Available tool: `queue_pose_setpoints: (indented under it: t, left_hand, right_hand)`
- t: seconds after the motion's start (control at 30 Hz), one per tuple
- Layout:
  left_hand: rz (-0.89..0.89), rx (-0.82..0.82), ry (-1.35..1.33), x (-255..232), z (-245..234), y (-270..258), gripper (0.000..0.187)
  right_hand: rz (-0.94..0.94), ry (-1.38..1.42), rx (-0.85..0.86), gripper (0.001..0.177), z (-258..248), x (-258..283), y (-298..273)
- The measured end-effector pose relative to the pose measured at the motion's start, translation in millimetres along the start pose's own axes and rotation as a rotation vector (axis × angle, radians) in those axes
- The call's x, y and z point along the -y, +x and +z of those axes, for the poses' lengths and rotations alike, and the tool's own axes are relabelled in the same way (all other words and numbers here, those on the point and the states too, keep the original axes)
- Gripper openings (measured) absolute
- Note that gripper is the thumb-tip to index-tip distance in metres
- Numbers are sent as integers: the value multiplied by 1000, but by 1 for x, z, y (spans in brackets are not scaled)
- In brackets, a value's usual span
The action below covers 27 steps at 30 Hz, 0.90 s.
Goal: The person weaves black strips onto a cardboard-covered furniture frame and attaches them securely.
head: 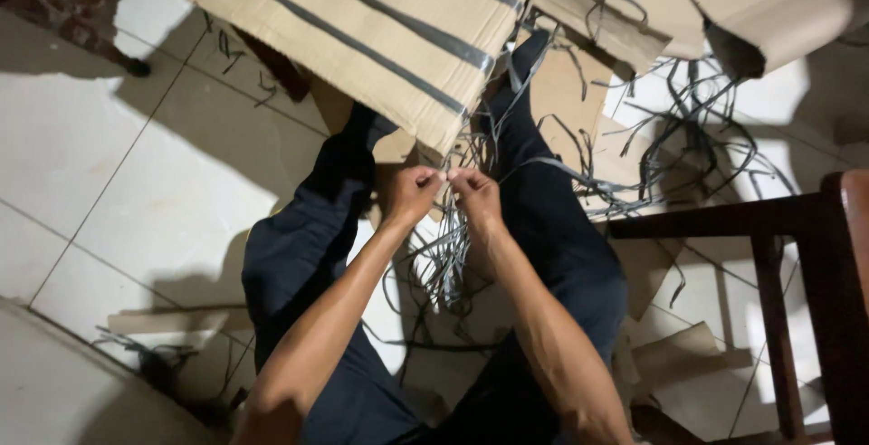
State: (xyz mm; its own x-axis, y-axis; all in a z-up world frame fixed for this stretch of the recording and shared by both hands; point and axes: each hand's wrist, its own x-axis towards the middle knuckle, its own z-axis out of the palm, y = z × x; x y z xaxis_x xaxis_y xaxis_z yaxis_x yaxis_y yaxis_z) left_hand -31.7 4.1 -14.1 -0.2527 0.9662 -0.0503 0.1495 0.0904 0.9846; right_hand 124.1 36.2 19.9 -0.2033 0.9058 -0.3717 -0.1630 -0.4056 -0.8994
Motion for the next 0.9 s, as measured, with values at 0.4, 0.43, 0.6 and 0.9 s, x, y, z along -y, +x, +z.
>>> queue_pose_setpoints:
  t: [0.4,0.43,0.6,0.9]
  left_hand:
    - [-2,19,246,-104,-21,-13,8]
    - [-1,18,244,-105,-26,-12,8]
    - [136,-38,524,-97,-44,-7,15]
    - [168,-177,681,-64,-36,-3,22]
  right_hand:
    - [-77,276,-268,16,42,0,-15]
    - [-78,273,-267,16,44,1,-10]
    - [-82,328,-373,7,32,-28,45]
    - [-20,162,-349,10,4,-31,29]
